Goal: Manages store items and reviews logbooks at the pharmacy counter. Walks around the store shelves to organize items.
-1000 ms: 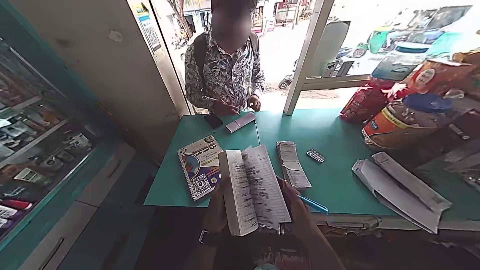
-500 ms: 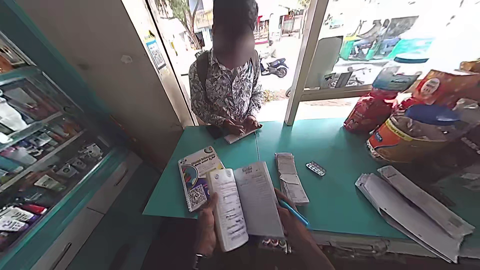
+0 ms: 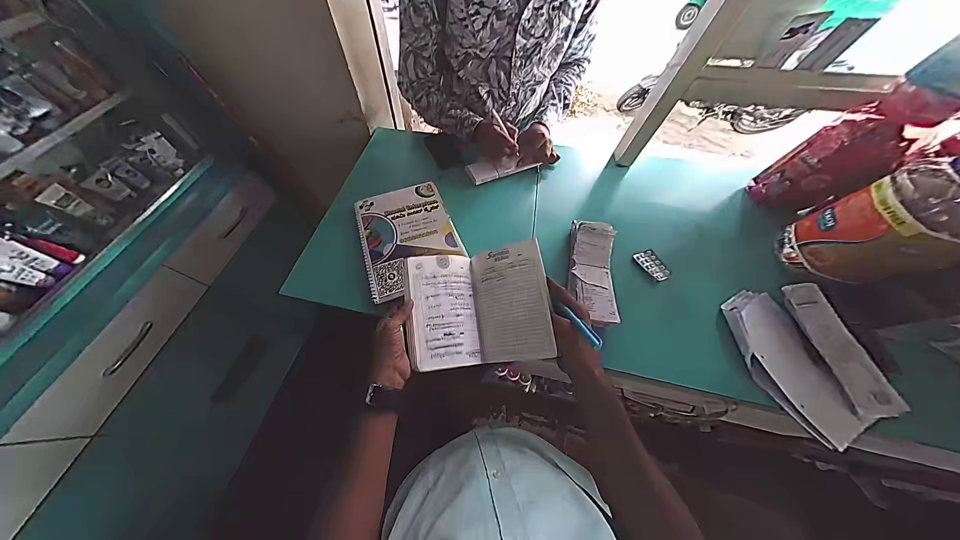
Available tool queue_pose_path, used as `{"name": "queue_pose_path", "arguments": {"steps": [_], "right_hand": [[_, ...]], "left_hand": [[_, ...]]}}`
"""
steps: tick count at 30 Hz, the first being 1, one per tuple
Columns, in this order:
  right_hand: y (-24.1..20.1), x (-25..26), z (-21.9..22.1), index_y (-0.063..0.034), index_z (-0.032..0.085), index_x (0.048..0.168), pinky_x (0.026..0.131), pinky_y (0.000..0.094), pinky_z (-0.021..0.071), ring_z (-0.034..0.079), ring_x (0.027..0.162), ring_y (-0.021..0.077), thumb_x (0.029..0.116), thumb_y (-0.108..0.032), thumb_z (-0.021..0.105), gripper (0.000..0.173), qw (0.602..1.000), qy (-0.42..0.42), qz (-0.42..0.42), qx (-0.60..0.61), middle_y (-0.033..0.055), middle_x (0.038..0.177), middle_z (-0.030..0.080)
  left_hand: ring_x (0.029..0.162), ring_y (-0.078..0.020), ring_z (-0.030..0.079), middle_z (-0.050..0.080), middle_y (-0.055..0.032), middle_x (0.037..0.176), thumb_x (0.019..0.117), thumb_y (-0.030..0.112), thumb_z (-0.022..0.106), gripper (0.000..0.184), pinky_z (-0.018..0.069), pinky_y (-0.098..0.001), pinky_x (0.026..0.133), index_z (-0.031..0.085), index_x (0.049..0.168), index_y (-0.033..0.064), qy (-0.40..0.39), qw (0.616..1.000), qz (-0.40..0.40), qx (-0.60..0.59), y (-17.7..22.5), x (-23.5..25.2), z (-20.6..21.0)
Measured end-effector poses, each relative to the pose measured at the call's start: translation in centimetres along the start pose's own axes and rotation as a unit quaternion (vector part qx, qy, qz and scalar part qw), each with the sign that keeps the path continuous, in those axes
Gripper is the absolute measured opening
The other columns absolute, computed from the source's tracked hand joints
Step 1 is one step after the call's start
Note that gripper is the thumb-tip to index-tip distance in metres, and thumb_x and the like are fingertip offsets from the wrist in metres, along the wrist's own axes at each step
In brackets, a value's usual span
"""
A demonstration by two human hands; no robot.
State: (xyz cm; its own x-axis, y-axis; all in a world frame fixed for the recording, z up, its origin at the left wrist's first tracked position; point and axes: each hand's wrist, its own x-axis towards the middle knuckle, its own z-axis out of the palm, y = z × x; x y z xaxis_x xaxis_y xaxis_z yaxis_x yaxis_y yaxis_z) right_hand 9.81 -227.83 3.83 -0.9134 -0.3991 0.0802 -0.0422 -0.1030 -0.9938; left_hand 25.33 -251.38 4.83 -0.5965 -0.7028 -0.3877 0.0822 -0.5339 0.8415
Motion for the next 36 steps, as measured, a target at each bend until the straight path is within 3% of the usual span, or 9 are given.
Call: {"name": "queue_pose_path", "arguments": {"steps": [4, 12, 15, 18, 21, 24, 26, 30, 36], "right_hand": [[0.3, -0.3, -0.9, -0.0005, 0.057, 0.141, 0.073, 0.0237, 0.0551, 0.064, 0.079, 0.0057, 0.0983, -0.003, 0.055, 0.043, 0.994, 0.041, -0.018, -0.097, 0.0072, 0.099, 0.071], [-3.2, -1.2, -0.8, 0.0073, 0.066, 0.125, 0.092, 0.0289, 0.0566, 0.069, 0.106, 0.0133, 0.1030, -0.014, 0.055, 0.032, 0.952, 0.136, -0.209, -0.179, 0.0164, 0.121, 0.070], [-7.7, -2.0, 0.8, 0.0004, 0.071, 0.111, 0.110, 0.0452, 0.0508, 0.063, 0.127, 0.0253, 0.1028, -0.027, 0.059, 0.031, 0.936, 0.043, -0.299, -0.180, 0.0124, 0.125, 0.072], [-12.3, -1.6, 4.5, -0.0157, 0.078, 0.096, 0.097, 0.0534, 0.0503, 0.071, 0.099, 0.0238, 0.0981, -0.058, 0.056, 0.048, 0.850, -0.102, -0.123, -0.501, 0.0038, 0.093, 0.076], [-11.4, 0.5, 7.5, -0.0097, 0.071, 0.117, 0.097, 0.0608, 0.0469, 0.066, 0.108, 0.0405, 0.1038, -0.050, 0.051, 0.047, 0.773, -0.247, 0.073, -0.580, 0.0200, 0.108, 0.072], [-8.0, -2.1, 8.8, -0.0142, 0.073, 0.119, 0.092, 0.0516, 0.0521, 0.068, 0.105, 0.0333, 0.1009, -0.046, 0.059, 0.039, 0.848, -0.242, -0.022, -0.472, 0.0142, 0.107, 0.073], [-4.6, -4.2, 9.9, -0.0139, 0.074, 0.124, 0.111, 0.0511, 0.0445, 0.063, 0.126, 0.0313, 0.0981, -0.035, 0.067, 0.034, 0.873, -0.256, -0.121, -0.397, 0.0119, 0.128, 0.071], [-0.1, -6.5, 10.5, -0.0183, 0.071, 0.130, 0.118, 0.0650, 0.0320, 0.052, 0.139, 0.0401, 0.0943, 0.000, 0.062, 0.041, 0.830, -0.307, -0.274, -0.376, 0.0153, 0.138, 0.065], [-0.3, -7.5, 5.8, -0.0038, 0.072, 0.126, 0.116, 0.0498, 0.0427, 0.059, 0.132, 0.0321, 0.0913, -0.024, 0.076, 0.040, 0.942, -0.117, -0.136, -0.283, 0.0180, 0.138, 0.064]], "left_hand": [[0.081, -0.0185, 0.074, 0.074, -0.0130, 0.092, 0.1062, 0.013, 0.052, 0.023, 0.0637, -0.0347, 0.075, 0.064, 0.115, -0.0044, 0.005, 0.999, 0.013, 0.039, -0.3, -0.5, -0.3], [0.076, -0.0165, 0.074, 0.074, -0.0109, 0.087, 0.1059, 0.011, 0.052, 0.020, 0.0638, -0.0331, 0.070, 0.065, 0.110, -0.0040, 0.010, 0.999, 0.038, 0.027, -0.8, -0.2, -0.3], [0.075, -0.0165, 0.074, 0.074, -0.0105, 0.085, 0.1057, 0.010, 0.052, 0.019, 0.0640, -0.0334, 0.069, 0.065, 0.108, -0.0039, 0.009, 0.999, 0.033, 0.027, -1.5, -0.4, -0.4], [0.075, -0.0174, 0.073, 0.073, -0.0115, 0.087, 0.1055, 0.012, 0.054, 0.020, 0.0634, -0.0342, 0.069, 0.065, 0.109, -0.0034, 0.014, 0.999, 0.024, 0.045, -1.5, -0.7, 0.1], [0.078, -0.0173, 0.072, 0.072, -0.0128, 0.091, 0.1054, 0.014, 0.054, 0.022, 0.0626, -0.0353, 0.072, 0.064, 0.114, -0.0032, 0.019, 0.997, 0.021, 0.069, -1.5, -1.2, 0.2], [0.077, -0.0168, 0.071, 0.071, -0.0126, 0.091, 0.1049, 0.014, 0.054, 0.022, 0.0621, -0.0351, 0.071, 0.063, 0.115, -0.0042, 0.024, 0.998, 0.027, 0.046, -2.2, -1.2, 0.2], [0.075, -0.0154, 0.071, 0.071, -0.0113, 0.088, 0.1047, 0.011, 0.053, 0.020, 0.0618, -0.0335, 0.070, 0.062, 0.113, -0.0045, 0.021, 0.999, 0.027, 0.025, -2.7, -1.3, -0.1], [0.069, -0.0133, 0.070, 0.071, -0.0091, 0.080, 0.1040, 0.006, 0.052, 0.015, 0.0613, -0.0305, 0.065, 0.062, 0.105, -0.0047, 0.048, 0.998, 0.027, 0.006, -2.6, -1.8, -0.4], [0.069, -0.0067, 0.068, 0.068, -0.0027, 0.078, 0.1034, 0.006, 0.051, 0.012, 0.0609, -0.0269, 0.068, 0.059, 0.106, -0.0016, 0.071, 0.997, 0.029, 0.032, -3.4, -4.5, 0.6]]}}
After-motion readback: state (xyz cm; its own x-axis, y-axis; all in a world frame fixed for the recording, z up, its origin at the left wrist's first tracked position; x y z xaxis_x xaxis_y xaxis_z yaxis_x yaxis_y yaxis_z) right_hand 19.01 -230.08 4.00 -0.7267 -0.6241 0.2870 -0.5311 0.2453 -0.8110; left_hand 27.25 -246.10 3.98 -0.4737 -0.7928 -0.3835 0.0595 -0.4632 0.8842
